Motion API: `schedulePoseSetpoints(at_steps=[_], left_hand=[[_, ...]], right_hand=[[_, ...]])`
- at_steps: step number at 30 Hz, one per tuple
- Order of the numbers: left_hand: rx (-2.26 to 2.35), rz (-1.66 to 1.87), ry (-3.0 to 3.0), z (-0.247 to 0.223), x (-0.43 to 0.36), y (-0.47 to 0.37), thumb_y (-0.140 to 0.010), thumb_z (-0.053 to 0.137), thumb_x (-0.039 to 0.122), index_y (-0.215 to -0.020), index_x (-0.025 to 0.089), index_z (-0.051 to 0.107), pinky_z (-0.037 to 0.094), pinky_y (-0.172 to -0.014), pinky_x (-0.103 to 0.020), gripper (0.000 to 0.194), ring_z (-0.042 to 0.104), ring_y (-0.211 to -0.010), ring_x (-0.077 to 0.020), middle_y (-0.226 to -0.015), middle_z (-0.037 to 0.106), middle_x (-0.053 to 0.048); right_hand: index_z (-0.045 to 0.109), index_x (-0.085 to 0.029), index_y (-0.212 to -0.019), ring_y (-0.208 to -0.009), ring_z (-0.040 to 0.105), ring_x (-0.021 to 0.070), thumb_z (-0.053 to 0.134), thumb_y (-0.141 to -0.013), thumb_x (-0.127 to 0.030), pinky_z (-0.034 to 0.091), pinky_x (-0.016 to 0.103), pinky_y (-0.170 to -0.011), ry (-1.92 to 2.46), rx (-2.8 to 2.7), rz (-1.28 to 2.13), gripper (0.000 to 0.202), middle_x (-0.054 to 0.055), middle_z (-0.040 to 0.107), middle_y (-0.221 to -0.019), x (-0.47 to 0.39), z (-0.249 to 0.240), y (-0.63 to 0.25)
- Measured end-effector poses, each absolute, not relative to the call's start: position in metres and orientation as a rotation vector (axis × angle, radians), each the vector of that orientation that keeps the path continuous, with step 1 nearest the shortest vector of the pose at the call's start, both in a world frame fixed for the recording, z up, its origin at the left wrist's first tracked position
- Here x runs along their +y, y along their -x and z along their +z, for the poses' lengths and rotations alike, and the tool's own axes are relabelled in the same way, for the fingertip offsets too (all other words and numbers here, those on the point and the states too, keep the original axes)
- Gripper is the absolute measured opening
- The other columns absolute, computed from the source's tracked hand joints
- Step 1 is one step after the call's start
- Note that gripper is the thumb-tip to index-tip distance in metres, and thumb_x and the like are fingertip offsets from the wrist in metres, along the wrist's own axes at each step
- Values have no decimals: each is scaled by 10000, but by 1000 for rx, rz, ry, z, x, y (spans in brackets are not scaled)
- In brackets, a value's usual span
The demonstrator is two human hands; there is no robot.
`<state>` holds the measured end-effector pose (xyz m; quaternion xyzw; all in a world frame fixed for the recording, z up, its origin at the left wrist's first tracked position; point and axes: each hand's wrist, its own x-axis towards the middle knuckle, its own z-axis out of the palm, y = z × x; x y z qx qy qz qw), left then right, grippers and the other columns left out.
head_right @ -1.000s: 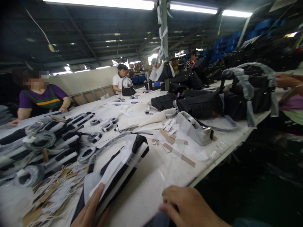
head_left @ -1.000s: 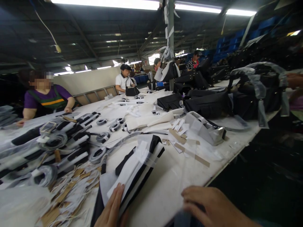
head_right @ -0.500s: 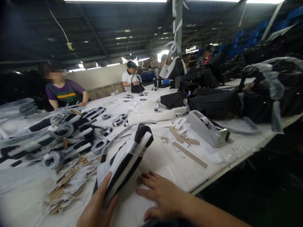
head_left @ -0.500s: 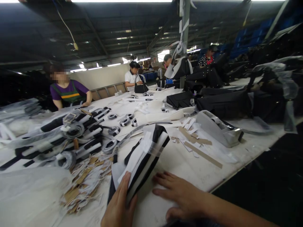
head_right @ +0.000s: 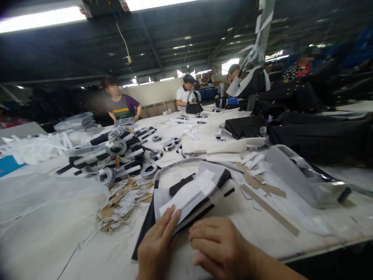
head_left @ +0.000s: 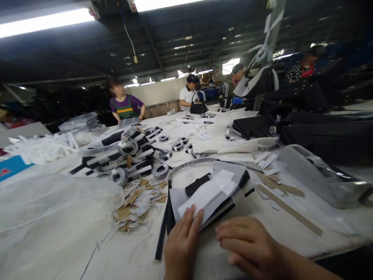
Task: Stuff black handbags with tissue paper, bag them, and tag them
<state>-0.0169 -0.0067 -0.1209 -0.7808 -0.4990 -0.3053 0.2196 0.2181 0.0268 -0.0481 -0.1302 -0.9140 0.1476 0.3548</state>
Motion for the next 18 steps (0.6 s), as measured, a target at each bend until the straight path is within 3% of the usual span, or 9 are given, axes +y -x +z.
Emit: schedulePoseSetpoints(at_steps=[3,5,7,11,18], left_hand=[[-1327,-801,2170,-117,-6,3,-990,441,79,-1459,276,482,579,-918,-315,510,624,-1233,-222,-1408,592,-38],[-1275,-805,2165,-112,-5,-7,-994,447,84,-1406,286,546,580,-899,-302,470,638,-1213,-217,-1385,614,-37],[-1228,-863,2125,-107,-4,-16,-1007,436,106,-1355,292,597,583,-860,-281,426,669,-1164,-205,-1332,656,-40],[-1216,-937,2052,-108,-4,-36,-1029,418,164,-1253,310,670,581,-789,-255,368,707,-1083,-189,-1262,700,-21],[-1305,-1389,1688,-135,-10,-80,-996,544,249,-1032,377,747,542,-823,-240,242,744,-951,-147,-1087,766,45]], right_hand=[[709,-192,-1042,-1030,695,211,525,-962,-217,532,335,-951,677,-2211,337,203,94,760,-1057,62,-25,-221],[713,-188,-1076,-1066,680,231,503,-978,-309,507,368,-991,1072,-2215,468,262,99,741,-1135,105,-20,-215],[715,-176,-1117,-1026,695,250,569,-934,-345,536,356,-933,1329,-2335,684,289,97,742,-1146,149,-23,-208],[737,-145,-1030,-905,714,257,697,-871,-363,561,383,-863,1514,-2443,843,272,99,763,-994,211,-41,-187],[635,-163,-1171,-978,659,209,620,-971,-364,575,403,-838,1668,-2376,1044,284,72,656,-1167,232,-76,-143]])
